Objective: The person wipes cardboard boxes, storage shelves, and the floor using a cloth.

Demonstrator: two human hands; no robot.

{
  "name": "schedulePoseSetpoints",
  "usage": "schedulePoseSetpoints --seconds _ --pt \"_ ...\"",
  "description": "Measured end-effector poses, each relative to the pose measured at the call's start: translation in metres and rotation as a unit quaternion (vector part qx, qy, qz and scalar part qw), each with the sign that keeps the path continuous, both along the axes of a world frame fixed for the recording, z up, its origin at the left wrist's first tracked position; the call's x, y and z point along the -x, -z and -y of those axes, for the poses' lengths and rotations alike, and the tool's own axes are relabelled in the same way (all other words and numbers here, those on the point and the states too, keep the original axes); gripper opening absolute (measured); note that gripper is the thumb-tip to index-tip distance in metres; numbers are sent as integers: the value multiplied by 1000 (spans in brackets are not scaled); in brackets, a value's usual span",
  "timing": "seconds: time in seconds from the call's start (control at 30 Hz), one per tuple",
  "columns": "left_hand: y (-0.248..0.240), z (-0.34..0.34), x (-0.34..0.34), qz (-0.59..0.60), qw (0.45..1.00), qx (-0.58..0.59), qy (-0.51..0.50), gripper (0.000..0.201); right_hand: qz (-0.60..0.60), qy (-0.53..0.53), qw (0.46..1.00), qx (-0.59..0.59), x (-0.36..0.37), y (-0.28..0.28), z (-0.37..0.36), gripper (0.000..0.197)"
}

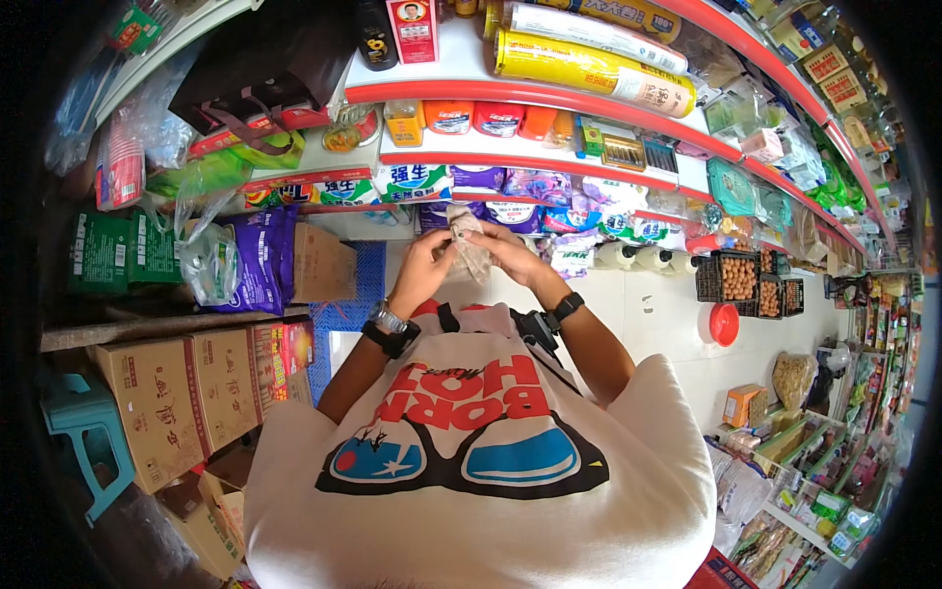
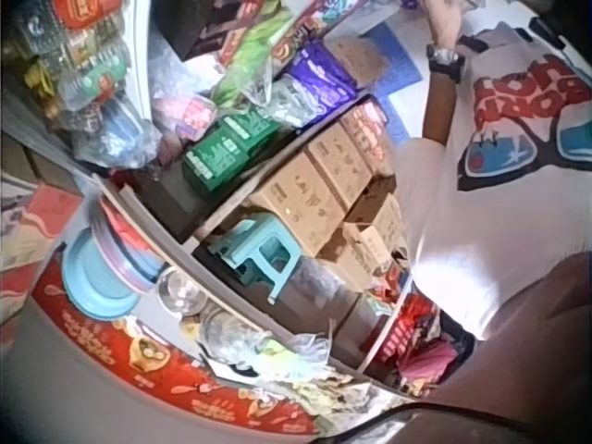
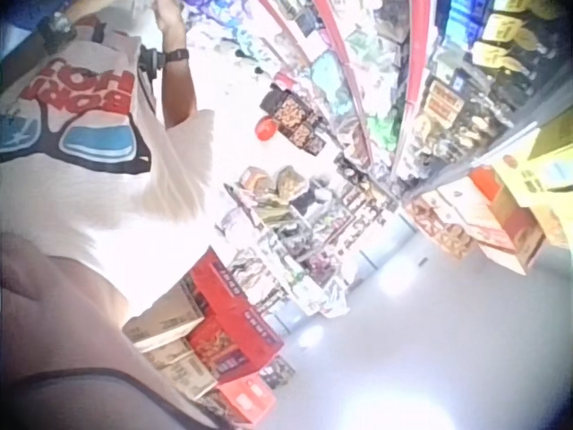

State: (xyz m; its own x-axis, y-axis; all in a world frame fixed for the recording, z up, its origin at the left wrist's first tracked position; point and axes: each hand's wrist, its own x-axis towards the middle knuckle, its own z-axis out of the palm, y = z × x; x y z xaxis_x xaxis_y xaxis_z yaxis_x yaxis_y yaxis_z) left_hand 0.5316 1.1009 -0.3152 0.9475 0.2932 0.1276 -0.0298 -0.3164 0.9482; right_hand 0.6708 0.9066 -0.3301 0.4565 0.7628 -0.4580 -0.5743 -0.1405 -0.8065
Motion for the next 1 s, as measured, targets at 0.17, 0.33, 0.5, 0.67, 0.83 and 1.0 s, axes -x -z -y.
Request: schedulePoseSetpoints --seconds 0.17,0.33,0.5,0.67,0.83,1.0 --pt "-49 -19 -39 19 997 -53 -44 16 166 61 984 31 -43 -31 -8 48" --pt "-73 -84 -61 32 996 -62 -58 13 677 193 701 110 -79 -77 -37 57" --pt "-78 -160 -69 59 993 -91 -46 14 799 207 561 72 -114 -109 -124 62" --pt "-78 -237 -57 103 981 -157 -44 15 780 232 572 101 -119 -74 -226 64" --pt "-77 -286 -56 52 989 -132 -30 16 769 224 579 153 -91 -60 -309 67" --pt "-75 -297 -81 51 992 -111 32 15 782 208 555 191 -100 -60 -307 63"
